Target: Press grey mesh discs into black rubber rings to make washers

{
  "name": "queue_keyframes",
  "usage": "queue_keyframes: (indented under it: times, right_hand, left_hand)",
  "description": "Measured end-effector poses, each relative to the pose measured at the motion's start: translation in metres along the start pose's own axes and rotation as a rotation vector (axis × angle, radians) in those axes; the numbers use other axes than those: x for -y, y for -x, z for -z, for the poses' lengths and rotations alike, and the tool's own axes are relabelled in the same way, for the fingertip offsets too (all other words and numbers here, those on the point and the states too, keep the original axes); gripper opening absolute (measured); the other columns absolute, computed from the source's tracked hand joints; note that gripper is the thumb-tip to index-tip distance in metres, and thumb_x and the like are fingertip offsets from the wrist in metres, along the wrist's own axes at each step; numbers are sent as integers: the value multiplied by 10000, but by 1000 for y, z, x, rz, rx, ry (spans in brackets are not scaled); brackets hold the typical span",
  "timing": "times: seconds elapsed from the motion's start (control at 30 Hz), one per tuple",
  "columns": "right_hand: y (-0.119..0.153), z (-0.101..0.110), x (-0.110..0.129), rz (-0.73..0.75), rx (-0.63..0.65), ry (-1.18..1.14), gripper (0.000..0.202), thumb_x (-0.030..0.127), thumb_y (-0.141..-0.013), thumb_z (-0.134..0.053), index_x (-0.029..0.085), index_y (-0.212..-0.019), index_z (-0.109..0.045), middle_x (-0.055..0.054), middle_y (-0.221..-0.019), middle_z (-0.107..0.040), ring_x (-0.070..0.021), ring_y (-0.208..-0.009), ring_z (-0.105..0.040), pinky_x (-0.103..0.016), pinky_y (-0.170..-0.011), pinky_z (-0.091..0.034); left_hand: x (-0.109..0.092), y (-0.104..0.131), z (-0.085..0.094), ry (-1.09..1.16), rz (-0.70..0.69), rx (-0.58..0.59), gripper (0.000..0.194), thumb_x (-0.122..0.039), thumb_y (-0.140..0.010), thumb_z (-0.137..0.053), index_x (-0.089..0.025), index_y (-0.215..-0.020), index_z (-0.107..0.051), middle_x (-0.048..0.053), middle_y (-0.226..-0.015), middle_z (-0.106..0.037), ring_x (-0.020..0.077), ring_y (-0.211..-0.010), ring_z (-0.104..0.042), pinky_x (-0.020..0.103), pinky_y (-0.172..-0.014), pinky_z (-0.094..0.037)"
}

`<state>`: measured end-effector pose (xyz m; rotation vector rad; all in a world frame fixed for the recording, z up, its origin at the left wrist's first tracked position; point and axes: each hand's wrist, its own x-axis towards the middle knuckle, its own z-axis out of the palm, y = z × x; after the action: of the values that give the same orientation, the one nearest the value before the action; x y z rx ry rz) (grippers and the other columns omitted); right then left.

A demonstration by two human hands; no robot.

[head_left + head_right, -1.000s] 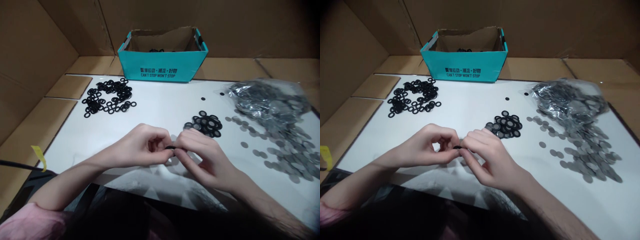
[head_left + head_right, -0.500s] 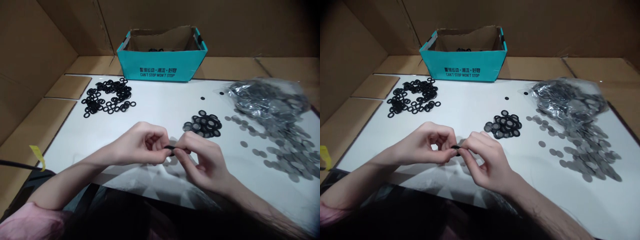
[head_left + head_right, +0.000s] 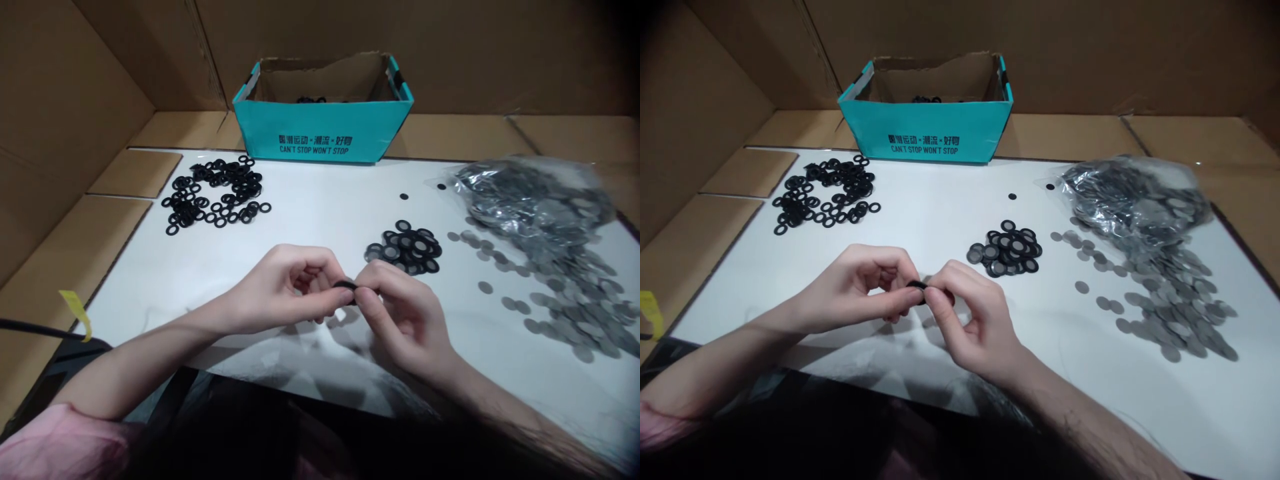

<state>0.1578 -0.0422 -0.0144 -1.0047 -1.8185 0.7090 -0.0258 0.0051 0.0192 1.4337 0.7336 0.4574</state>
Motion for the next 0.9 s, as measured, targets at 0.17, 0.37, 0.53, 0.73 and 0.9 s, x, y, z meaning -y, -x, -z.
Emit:
queue_keyframes:
  times: [0.17, 0.37, 0.53, 0.73, 0.9]
  right_hand:
    - [4, -3, -4, 90, -48, 41, 153, 78, -872, -497, 212, -797, -504, 1, -638, -510, -132, -594, -452, -297, -558, -351]
    - [-1, 0, -2, 14, 6, 53, 181, 129, -915, -463, 206, -759, -511, 4, -630, -515, -123, -578, -462, -288, -549, -358]
    - [-2, 0, 0, -59, -13, -47, 189, 153, -934, -456, 203, -768, -532, 10, -651, -512, -114, -594, -482, -269, -549, -363]
    - [1, -3, -1, -32, -69, -62, 172, 138, -918, -478, 200, -764, -522, 9, -659, -525, -117, -623, -491, -274, -585, -383]
    - [1, -5, 0, -42, -62, -40, 182, 127, -913, -482, 189, -742, -504, 21, -639, -464, -101, -590, -433, -260, -551, -338]
  left_hand:
    - [0, 0, -1, 42, 38, 7, 139, -157, -823, -664, -118, -737, -562, -32, -589, -562, 56, -502, -518, 151, -467, -407]
    - [2, -1, -3, 22, -4, -51, 98, -177, -820, -671, -123, -802, -591, -31, -599, -566, 68, -536, -533, 160, -500, -414]
    - [4, 0, -3, -81, -144, -92, 103, -211, -871, -629, -123, -834, -591, -15, -666, -571, 72, -595, -530, 178, -564, -426]
    - [4, 2, -6, -171, -175, -108, 136, -241, -904, -597, -132, -824, -578, -14, -693, -541, 77, -621, -501, 186, -574, -408]
    - [3, 2, -5, -208, -204, -139, 145, -215, -898, -598, -115, -795, -579, -23, -663, -517, 67, -594, -468, 179, -551, -396]
